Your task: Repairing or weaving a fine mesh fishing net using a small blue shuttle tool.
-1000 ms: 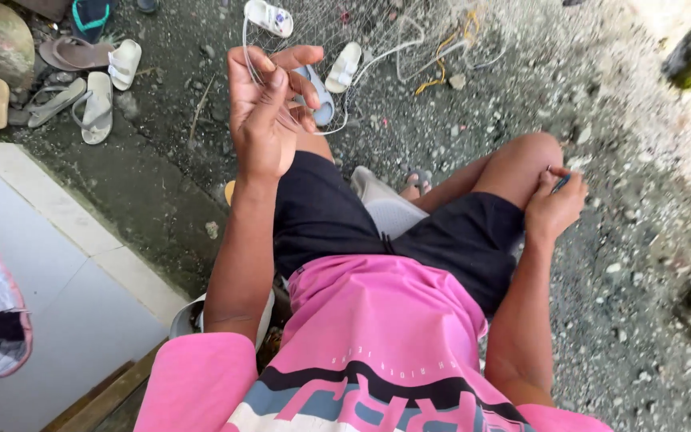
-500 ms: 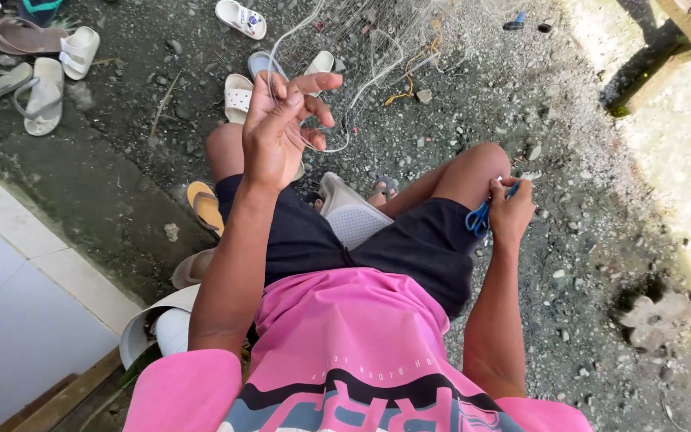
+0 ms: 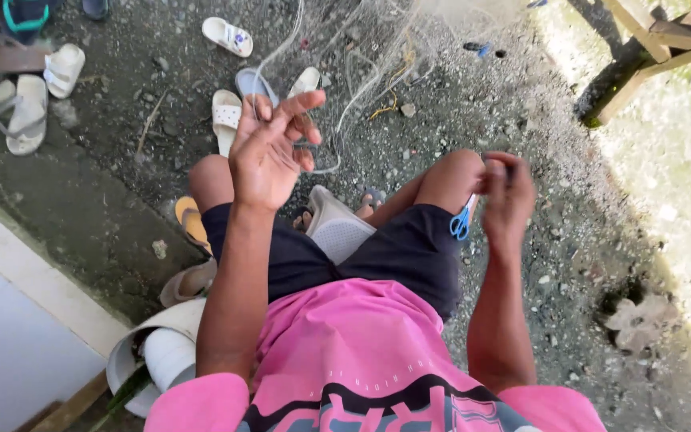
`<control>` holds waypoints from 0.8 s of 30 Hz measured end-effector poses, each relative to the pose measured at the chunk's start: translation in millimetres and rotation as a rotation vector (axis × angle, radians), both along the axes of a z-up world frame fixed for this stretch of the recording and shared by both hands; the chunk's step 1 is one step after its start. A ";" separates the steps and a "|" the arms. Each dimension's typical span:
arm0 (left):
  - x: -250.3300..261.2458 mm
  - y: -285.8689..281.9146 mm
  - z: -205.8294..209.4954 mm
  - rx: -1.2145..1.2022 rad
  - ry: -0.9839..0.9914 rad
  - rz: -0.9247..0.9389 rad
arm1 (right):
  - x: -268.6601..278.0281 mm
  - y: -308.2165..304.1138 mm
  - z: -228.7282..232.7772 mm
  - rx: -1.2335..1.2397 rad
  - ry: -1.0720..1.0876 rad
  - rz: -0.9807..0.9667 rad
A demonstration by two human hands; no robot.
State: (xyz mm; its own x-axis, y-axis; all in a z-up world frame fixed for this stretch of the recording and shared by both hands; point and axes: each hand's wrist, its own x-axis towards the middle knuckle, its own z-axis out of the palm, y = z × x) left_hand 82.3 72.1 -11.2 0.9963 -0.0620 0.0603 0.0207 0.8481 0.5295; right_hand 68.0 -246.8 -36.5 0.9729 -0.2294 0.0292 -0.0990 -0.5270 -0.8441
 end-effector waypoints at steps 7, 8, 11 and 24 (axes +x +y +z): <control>4.5 -38.9 -50.5 -0.152 0.184 -0.241 | 48.1 105.0 -83.3 1.541 0.291 0.406; 10.7 -43.2 -53.0 -0.048 0.247 -0.218 | 56.1 98.0 -79.7 1.723 0.193 0.367; 29.5 -40.6 -65.8 0.242 0.303 0.056 | 72.3 19.4 -118.9 1.753 -0.094 0.174; 25.4 -53.0 -148.0 0.408 0.476 0.671 | -53.7 -106.0 -104.3 1.004 -0.468 -0.665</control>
State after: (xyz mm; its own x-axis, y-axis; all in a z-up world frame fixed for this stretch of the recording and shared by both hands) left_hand 107.7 19.1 -159.3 0.7453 0.6118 -0.2649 -0.1160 0.5103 0.8521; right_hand 14.3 -352.9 -140.8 0.6083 -0.7826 -0.1322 0.3144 0.3905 -0.8652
